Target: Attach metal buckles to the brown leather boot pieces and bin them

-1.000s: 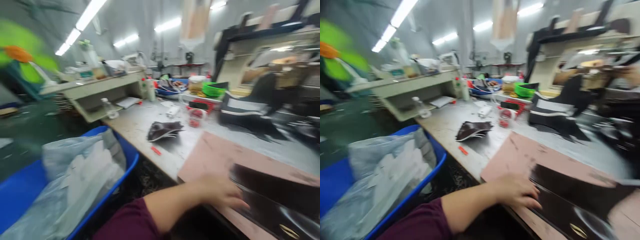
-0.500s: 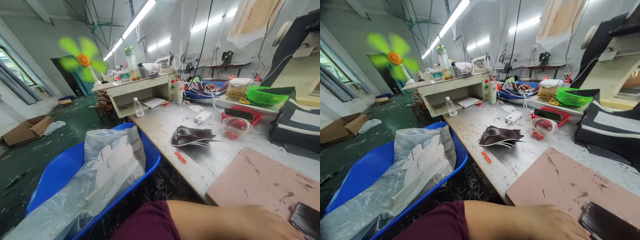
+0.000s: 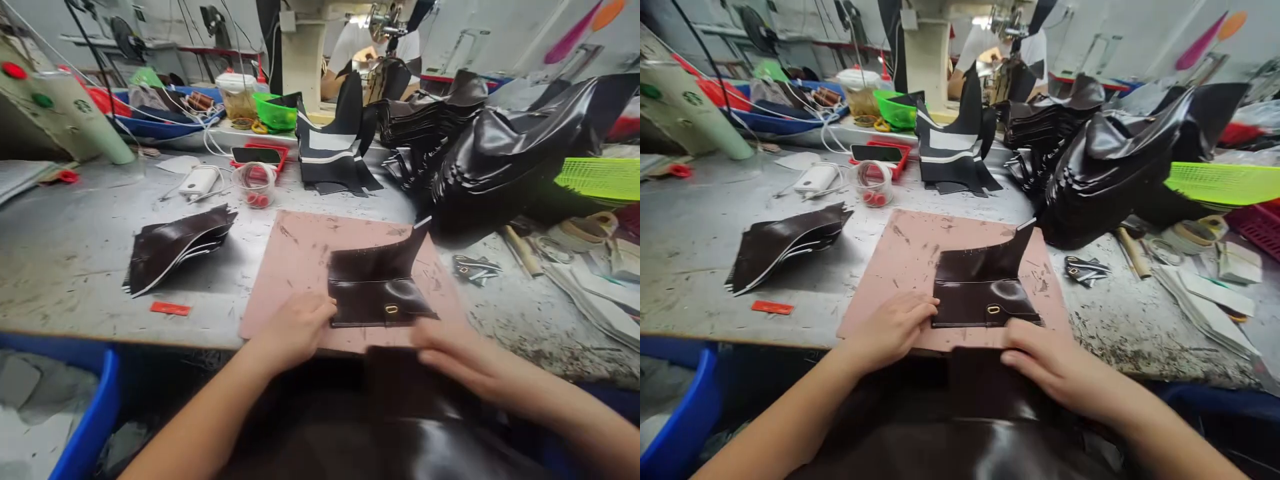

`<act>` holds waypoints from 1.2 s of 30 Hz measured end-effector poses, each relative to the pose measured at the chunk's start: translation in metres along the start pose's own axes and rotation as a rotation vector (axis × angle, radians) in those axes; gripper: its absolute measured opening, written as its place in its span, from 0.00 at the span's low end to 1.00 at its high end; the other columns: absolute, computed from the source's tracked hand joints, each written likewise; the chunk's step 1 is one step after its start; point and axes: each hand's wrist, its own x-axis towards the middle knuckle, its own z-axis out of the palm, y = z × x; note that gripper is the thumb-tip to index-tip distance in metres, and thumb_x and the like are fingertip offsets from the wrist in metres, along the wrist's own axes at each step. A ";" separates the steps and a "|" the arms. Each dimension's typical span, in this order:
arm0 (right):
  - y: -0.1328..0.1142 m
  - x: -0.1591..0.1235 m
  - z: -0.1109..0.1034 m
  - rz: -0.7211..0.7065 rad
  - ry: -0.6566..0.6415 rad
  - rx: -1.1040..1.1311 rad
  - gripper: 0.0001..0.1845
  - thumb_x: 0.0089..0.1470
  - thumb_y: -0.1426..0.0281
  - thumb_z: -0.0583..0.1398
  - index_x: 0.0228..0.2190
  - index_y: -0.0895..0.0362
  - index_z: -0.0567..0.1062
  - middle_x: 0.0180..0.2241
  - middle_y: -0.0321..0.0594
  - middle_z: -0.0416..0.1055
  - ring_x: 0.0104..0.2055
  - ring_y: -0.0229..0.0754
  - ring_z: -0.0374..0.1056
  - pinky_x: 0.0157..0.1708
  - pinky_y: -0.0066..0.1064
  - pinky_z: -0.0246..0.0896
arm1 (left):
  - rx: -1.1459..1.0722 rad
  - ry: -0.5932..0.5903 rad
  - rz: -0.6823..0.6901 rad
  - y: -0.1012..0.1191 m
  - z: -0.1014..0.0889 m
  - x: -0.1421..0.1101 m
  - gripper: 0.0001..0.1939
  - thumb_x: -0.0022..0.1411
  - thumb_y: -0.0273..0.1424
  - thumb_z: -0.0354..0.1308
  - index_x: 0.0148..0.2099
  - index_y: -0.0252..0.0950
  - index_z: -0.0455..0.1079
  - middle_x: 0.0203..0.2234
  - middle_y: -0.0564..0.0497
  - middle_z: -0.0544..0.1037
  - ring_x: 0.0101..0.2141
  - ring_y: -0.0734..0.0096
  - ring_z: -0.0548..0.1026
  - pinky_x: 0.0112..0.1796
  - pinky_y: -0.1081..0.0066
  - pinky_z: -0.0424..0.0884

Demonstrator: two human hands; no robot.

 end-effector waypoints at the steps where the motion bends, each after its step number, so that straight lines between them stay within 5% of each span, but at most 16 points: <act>1: -0.008 0.018 0.004 -0.024 -0.068 0.018 0.13 0.61 0.65 0.46 0.32 0.54 0.68 0.34 0.38 0.67 0.31 0.36 0.66 0.31 0.27 0.63 | -0.003 -0.011 0.000 0.001 -0.002 -0.002 0.14 0.57 0.19 0.45 0.43 0.34 0.66 0.45 0.48 0.73 0.46 0.66 0.69 0.47 0.64 0.67; 5: -0.033 0.067 0.023 0.019 -0.176 -0.148 0.09 0.59 0.68 0.50 0.31 0.55 0.68 0.36 0.38 0.65 0.26 0.36 0.65 0.24 0.27 0.57 | 0.087 0.087 0.064 0.002 -0.001 -0.018 0.13 0.58 0.20 0.43 0.41 0.33 0.66 0.44 0.45 0.73 0.43 0.65 0.70 0.42 0.66 0.70; 9: -0.032 0.069 0.030 0.018 -0.165 -0.210 0.08 0.59 0.68 0.51 0.30 0.55 0.68 0.35 0.38 0.64 0.24 0.36 0.65 0.21 0.27 0.54 | 0.234 0.230 0.258 0.002 0.011 -0.040 0.16 0.60 0.21 0.45 0.47 0.33 0.67 0.43 0.48 0.75 0.43 0.65 0.70 0.43 0.66 0.67; 23: -0.025 0.071 0.028 -0.037 -0.082 -0.203 0.10 0.58 0.68 0.50 0.26 0.54 0.64 0.28 0.36 0.63 0.18 0.36 0.60 0.15 0.27 0.44 | 0.253 0.211 0.233 0.005 0.022 -0.042 0.15 0.63 0.22 0.47 0.49 0.36 0.69 0.48 0.53 0.73 0.44 0.69 0.70 0.45 0.68 0.63; 36: -0.024 0.073 0.029 -0.029 -0.037 -0.180 0.13 0.59 0.68 0.48 0.25 0.55 0.66 0.24 0.36 0.61 0.18 0.34 0.57 0.15 0.27 0.45 | 0.493 0.075 0.274 0.021 0.025 -0.035 0.19 0.61 0.23 0.41 0.51 0.29 0.66 0.50 0.42 0.69 0.52 0.58 0.66 0.51 0.63 0.59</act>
